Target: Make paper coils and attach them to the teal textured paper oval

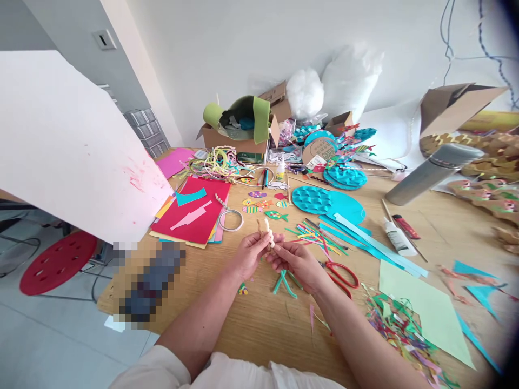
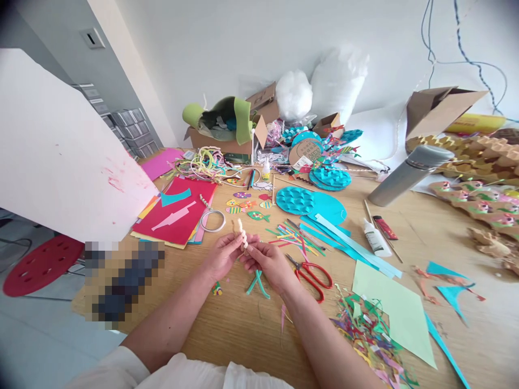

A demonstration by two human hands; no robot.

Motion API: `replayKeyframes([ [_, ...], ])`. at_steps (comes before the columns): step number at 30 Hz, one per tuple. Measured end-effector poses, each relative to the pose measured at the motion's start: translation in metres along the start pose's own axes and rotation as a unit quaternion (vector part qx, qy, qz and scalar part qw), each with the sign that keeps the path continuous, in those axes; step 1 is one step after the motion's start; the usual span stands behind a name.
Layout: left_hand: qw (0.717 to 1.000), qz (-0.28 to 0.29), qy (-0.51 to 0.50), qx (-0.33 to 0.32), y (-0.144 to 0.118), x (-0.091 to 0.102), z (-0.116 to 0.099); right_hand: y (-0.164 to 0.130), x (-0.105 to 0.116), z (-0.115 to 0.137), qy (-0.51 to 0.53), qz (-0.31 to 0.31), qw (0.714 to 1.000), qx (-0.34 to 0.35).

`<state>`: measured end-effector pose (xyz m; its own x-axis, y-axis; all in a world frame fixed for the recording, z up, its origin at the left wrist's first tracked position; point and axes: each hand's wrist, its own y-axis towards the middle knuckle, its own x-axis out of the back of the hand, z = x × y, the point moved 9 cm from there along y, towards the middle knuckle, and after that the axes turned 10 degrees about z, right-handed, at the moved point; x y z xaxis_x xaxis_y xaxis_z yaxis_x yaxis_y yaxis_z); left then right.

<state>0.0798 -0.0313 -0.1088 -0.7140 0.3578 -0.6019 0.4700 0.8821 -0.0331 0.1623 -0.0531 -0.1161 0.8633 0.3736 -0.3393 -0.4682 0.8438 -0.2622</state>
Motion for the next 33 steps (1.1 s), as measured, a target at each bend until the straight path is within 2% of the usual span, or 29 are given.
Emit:
replayKeyframes([
  [5, 1.0, -0.003, 0.015, 0.006, -0.001, 0.001, -0.003, 0.001, -0.005, -0.001, -0.065, 0.023, 0.998, -0.014],
  [7, 0.999, -0.028, -0.003, -0.025, -0.001, 0.009, -0.017, 0.007, -0.007, 0.006, -0.124, 0.048, 0.991, -0.03],
  [9, 0.994, -0.066, -0.032, -0.08, -0.005, 0.024, -0.038, 0.022, -0.008, 0.025, -0.223, 0.059, 0.973, -0.017],
  [10, 0.989, -0.086, -0.045, -0.107, -0.007, 0.033, -0.048, 0.033, -0.009, 0.039, -0.285, 0.052, 0.957, 0.007],
  [12, 0.978, -0.127, -0.062, -0.153, -0.014, 0.052, -0.063, 0.065, -0.014, 0.066, -0.422, 0.02, 0.905, 0.042],
  [14, 0.967, -0.166, -0.071, -0.178, -0.019, 0.071, -0.069, 0.106, -0.023, 0.079, -0.47, -0.001, 0.881, 0.048],
  [17, 0.956, -0.211, -0.083, -0.186, -0.024, 0.092, -0.064, 0.168, -0.04, 0.08, -0.517, -0.028, 0.854, 0.038],
  [20, 0.95, -0.231, -0.088, -0.189, -0.025, 0.102, -0.06, 0.215, -0.055, 0.066, -0.537, -0.028, 0.843, 0.008],
  [23, 0.947, -0.236, -0.085, -0.203, -0.027, 0.107, -0.064, 0.238, -0.06, 0.058, -0.524, -0.025, 0.851, -0.006],
  [26, 0.945, -0.232, -0.091, -0.211, -0.027, 0.109, -0.069, 0.238, -0.054, 0.064, -0.478, -0.017, 0.878, 0.006],
  [29, 0.949, -0.217, -0.1, -0.205, -0.026, 0.108, -0.07, 0.213, -0.042, 0.074, -0.393, 0.01, 0.919, 0.026],
  [33, 0.964, -0.17, -0.095, -0.183, -0.018, 0.093, -0.066, 0.146, -0.02, 0.074, -0.243, 0.051, 0.968, 0.038],
])
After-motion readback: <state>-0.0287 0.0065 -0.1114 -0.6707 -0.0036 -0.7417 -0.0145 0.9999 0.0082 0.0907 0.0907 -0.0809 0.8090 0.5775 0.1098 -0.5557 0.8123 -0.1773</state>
